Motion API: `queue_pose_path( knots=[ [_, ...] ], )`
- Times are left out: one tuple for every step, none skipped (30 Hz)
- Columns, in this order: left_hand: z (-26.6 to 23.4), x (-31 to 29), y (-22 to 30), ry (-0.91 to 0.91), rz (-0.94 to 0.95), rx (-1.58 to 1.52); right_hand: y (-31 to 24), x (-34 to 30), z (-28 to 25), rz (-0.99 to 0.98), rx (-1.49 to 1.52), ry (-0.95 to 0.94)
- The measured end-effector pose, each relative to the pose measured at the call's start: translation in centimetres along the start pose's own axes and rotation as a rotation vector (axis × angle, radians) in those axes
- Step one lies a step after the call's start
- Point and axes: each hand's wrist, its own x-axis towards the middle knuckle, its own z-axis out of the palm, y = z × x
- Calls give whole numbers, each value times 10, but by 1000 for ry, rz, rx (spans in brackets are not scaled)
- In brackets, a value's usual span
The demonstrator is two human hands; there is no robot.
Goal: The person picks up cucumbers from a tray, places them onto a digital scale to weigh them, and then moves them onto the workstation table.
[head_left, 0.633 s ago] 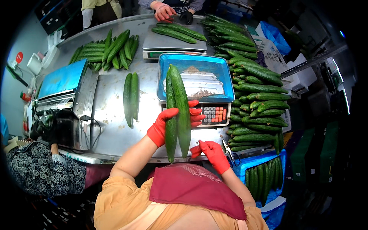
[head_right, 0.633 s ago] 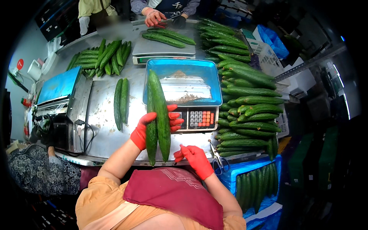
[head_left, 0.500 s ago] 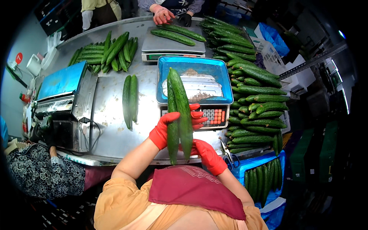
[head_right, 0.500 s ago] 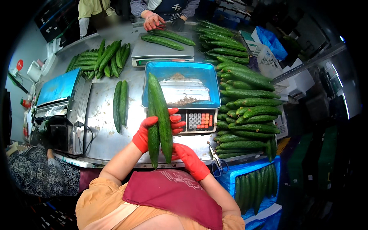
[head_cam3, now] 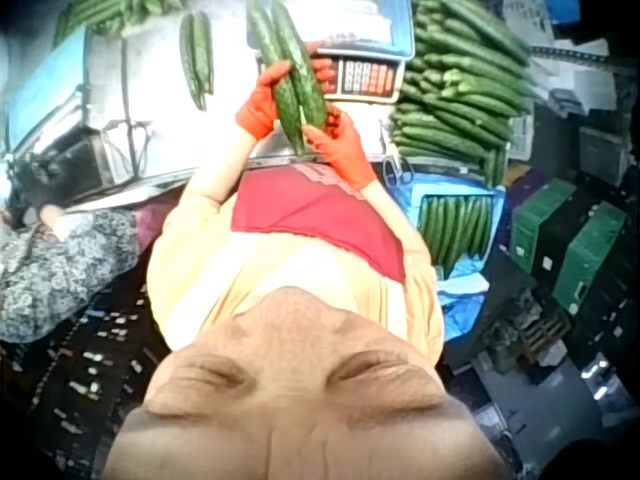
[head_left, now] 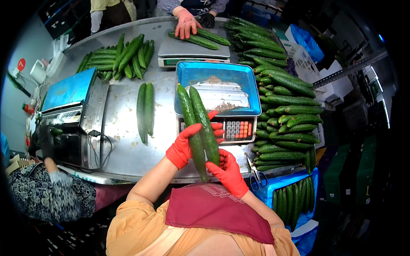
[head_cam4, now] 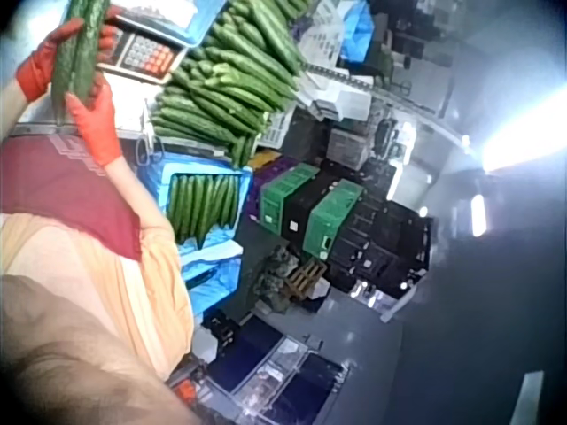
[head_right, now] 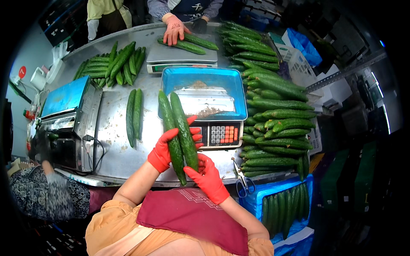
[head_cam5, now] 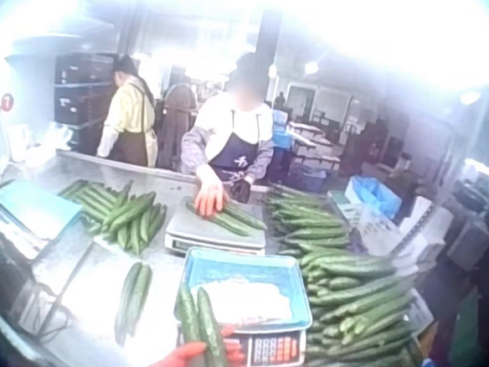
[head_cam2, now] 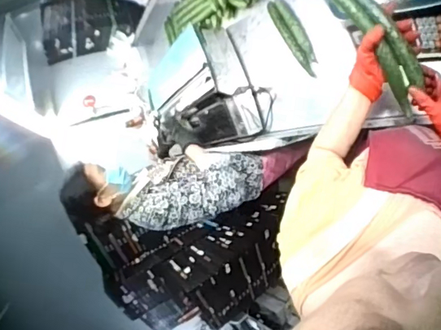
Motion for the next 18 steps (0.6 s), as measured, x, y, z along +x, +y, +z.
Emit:
queue_pose_path(
  knots=[
    [0,0,0,5,13,-5,-1,1,-1,31,16,-10],
    [1,0,0,10,27,-10,-1,1,-2,30,49,-25],
    [3,0,0,38,36,6,0,2,-2,30,83,-41],
    [4,0,0,46,34,3,2,1,-4,29,117,-54],
    [5,-1,1,53,31,1,8,1,-8,32,133,-56],
    [6,-1,0,60,29,-2,18,1,-15,34,149,-57],
    [9,-1,0,77,35,-1,16,1,-17,35,164,-64],
    [7,-1,0,52,42,-25,11,0,-20,135,113,-51],
    [3,-2,0,27,49,-49,0,-2,-22,234,62,-38],
    [2,-1,0,-1,53,-72,-7,-4,-24,331,11,-22],
    [2,0,1,6,51,-60,0,-4,-27,333,-79,-11],
    [3,1,2,13,50,-47,6,-4,-32,291,-64,-28],
    [4,2,1,25,48,-36,9,-5,-37,253,-45,-46],
    [5,3,1,27,46,-42,10,-6,-38,216,-27,-64],
    [8,4,1,28,45,-48,9,-6,-34,33,-120,-10],
    [9,6,0,27,41,-54,4,-3,-30,-21,-93,-39],
    [8,7,-1,20,35,-52,0,0,-28,-75,-66,-68],
    [7,8,-2,13,29,-51,-1,2,-27,-129,-39,-98]
  ],
)
